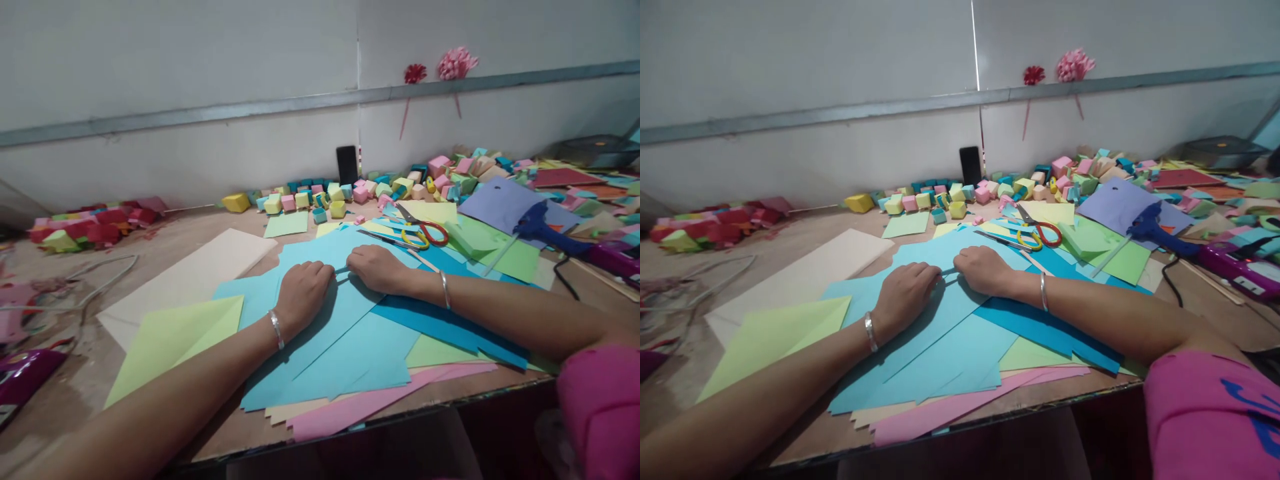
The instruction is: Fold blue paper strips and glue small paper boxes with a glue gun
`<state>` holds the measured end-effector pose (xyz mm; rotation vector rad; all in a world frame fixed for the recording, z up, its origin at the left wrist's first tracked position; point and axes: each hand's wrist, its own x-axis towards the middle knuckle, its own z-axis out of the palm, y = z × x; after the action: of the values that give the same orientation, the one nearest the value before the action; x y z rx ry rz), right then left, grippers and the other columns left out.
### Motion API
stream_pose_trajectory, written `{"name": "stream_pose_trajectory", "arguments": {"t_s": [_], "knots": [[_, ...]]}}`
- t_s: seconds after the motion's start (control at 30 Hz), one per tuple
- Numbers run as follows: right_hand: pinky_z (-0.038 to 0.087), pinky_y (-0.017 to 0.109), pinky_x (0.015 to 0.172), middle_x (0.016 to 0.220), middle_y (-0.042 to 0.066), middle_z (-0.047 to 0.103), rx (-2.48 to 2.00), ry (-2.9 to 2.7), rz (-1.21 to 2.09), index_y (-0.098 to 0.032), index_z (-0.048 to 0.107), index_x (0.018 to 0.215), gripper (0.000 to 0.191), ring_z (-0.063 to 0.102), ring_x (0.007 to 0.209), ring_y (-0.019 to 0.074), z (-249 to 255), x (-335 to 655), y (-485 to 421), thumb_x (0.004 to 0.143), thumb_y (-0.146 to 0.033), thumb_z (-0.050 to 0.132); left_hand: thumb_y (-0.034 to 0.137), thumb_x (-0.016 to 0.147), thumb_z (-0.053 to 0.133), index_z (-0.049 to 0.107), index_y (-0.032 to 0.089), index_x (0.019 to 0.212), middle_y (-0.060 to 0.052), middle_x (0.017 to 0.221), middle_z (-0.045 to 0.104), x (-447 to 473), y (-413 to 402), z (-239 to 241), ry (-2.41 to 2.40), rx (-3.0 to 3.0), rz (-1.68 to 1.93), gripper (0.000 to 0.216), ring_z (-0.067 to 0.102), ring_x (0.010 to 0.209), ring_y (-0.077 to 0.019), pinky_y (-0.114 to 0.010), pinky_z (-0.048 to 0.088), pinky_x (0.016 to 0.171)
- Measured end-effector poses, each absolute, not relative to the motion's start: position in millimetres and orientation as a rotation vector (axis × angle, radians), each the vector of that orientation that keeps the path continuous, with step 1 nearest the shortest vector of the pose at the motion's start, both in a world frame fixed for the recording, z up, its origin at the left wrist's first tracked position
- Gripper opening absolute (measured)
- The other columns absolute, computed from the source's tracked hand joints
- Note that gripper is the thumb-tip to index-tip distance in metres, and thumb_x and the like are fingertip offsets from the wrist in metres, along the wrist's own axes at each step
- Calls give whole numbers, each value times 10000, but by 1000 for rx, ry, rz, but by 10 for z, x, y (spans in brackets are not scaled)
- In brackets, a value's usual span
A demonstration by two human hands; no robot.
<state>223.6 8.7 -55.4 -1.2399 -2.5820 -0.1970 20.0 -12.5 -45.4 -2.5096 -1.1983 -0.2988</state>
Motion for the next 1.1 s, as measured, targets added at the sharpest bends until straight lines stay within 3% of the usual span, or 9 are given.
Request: {"name": "stream_pose_trajectory", "arguments": {"t_s": [0.13, 0.2, 0.3, 0.4, 0.6, 0.7, 0.8, 0.87, 1.1], "knots": [[296, 268, 637, 856, 71, 694, -1184, -2436, 48, -145, 669, 876, 158, 564, 762, 156, -546, 2282, 158, 911, -164, 516, 216, 952, 441, 676, 177, 865, -72, 786, 702, 174, -118, -462, -1250, -2531, -483, 254, 596, 704, -202, -318, 347, 609], [323, 248, 630, 743, 40, 685, -1172, -2290, 293, -144, 668, 797, 159, 558, 693, 134, -522, 2333, 220, 893, -227, 572, 235, 952, 443, 681, 183, 862, -66, 802, 719, 170, -108, -444, -1314, -2564, -603, 259, 610, 703, -188, -302, 356, 601], [331, 226, 553, 510, -33, 568, -1108, -1980, 752, -156, 611, 636, 289, 478, 518, 95, -495, 2418, 314, 811, -379, 669, 256, 935, 468, 668, 191, 788, -26, 706, 704, 194, -118, -393, -1455, -2679, -761, 256, 601, 634, -155, -274, 372, 583], [307, 224, 491, 474, -50, 501, -976, -1639, 1030, -169, 535, 572, 446, 412, 459, 74, -494, 2456, 370, 718, -550, 714, 263, 909, 499, 633, 193, 687, 18, 592, 657, 255, -183, -348, -1625, -2806, -1019, 269, 561, 538, -119, -249, 401, 569], [345, 237, 527, 640, -42, 520, -675, -1382, 1490, -160, 645, 991, 699, 434, 560, 87, -467, 2386, 290, 618, -750, 684, 335, 891, 536, 644, 180, 799, 26, 590, 656, 345, -300, -348, -1862, -2873, -1503, 210, 534, 434, -96, -216, 415, 468], [394, 242, 567, 658, -39, 549, -678, -1484, 1514, -169, 659, 1037, 619, 461, 591, 94, -428, 2301, 156, 656, -654, 725, 332, 883, 552, 657, 177, 808, 19, 595, 663, 339, -292, -353, -1865, -2867, -1551, 201, 552, 446, -98, -212, 431, 475], [421, 232, 582, 663, -20, 608, -790, -1606, 1344, -148, 694, 841, 341, 524, 614, 99, -413, 2198, 25, 669, -426, 791, 322, 876, 568, 681, 181, 761, 13, 605, 679, 324, -280, -351, -1810, -2963, -1459, 215, 567, 466, -101, -216, 451, 509], [420, 228, 555, 610, -17, 610, -834, -1607, 1290, -141, 677, 716, 249, 545, 584, 101, -424, 2157, -8, 702, -375, 761, 312, 872, 575, 690, 181, 737, 10, 611, 688, 316, -273, -345, -1782, -3015, -1399, 221, 579, 477, -103, -218, 458, 526], [411, 221, 512, 617, 25, 672, -834, -1386, 1310, -141, 617, 612, 377, 540, 503, 78, -516, 2232, 181, 752, -477, 714, 323, 870, 586, 651, 162, 703, -13, 633, 708, 330, -205, -321, -1940, -3009, -1420, 241, 604, 470, -106, -216, 452, 497]]}}
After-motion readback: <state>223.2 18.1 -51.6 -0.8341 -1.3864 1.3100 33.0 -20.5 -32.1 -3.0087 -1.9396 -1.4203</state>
